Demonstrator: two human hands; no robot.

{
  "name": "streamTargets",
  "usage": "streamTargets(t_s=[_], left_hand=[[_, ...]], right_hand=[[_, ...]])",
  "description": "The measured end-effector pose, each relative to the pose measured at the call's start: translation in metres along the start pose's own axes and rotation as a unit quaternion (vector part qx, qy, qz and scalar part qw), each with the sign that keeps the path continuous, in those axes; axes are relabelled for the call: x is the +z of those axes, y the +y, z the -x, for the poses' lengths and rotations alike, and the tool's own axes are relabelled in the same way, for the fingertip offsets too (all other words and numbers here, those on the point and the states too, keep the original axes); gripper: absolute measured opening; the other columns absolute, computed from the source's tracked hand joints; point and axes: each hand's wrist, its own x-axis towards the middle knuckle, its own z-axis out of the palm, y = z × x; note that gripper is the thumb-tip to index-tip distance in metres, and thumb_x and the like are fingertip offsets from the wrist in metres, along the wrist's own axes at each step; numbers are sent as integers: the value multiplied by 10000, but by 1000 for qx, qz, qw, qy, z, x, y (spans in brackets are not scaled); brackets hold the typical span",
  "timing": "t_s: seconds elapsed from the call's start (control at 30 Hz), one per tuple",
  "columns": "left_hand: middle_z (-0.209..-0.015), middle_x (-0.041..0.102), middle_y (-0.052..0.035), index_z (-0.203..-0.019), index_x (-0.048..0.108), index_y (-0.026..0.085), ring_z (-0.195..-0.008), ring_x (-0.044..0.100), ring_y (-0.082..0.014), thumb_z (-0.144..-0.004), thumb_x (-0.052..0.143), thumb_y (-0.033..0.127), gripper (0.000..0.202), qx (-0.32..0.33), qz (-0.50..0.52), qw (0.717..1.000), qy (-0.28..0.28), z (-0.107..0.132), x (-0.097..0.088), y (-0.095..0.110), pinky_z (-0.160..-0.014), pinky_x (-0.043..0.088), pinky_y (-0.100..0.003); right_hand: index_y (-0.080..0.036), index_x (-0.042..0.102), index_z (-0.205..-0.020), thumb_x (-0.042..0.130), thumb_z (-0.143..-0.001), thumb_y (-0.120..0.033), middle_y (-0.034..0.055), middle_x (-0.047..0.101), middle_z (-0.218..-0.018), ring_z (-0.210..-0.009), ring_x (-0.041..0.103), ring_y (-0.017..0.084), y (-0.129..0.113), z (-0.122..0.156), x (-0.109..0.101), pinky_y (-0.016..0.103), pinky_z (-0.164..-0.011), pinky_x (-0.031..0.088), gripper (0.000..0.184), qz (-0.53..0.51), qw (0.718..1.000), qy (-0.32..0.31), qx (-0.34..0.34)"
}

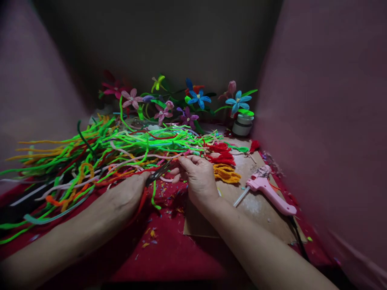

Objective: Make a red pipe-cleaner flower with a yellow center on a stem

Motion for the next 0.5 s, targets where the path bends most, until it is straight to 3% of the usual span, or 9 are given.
streamTargets(t_s=[0.23, 0.5], left_hand=[[-924, 638, -92, -1036, 542, 170, -869, 608, -220, -816, 303, 118, 329, 0, -16, 999, -29, -6, 7, -6, -785, 483, -344], [-918, 639, -91, -1060, 549, 165, -850, 619, -214, -820, 314, 95, 343, 5, -36, 999, -9, -2, 6, -2, -763, 495, -329]], right_hand=[[-129, 612, -638, 687, -650, -202, 16, 652, -543, -459, 621, 127, 1, 0, -2, 178, -359, 462, 105, 4, 1000, -3, 13], [-125, 598, -609, 653, -669, -204, 15, 621, -462, -357, 557, 105, -3, 1, 0, 180, -358, 449, 114, 19, 999, -27, 34]])
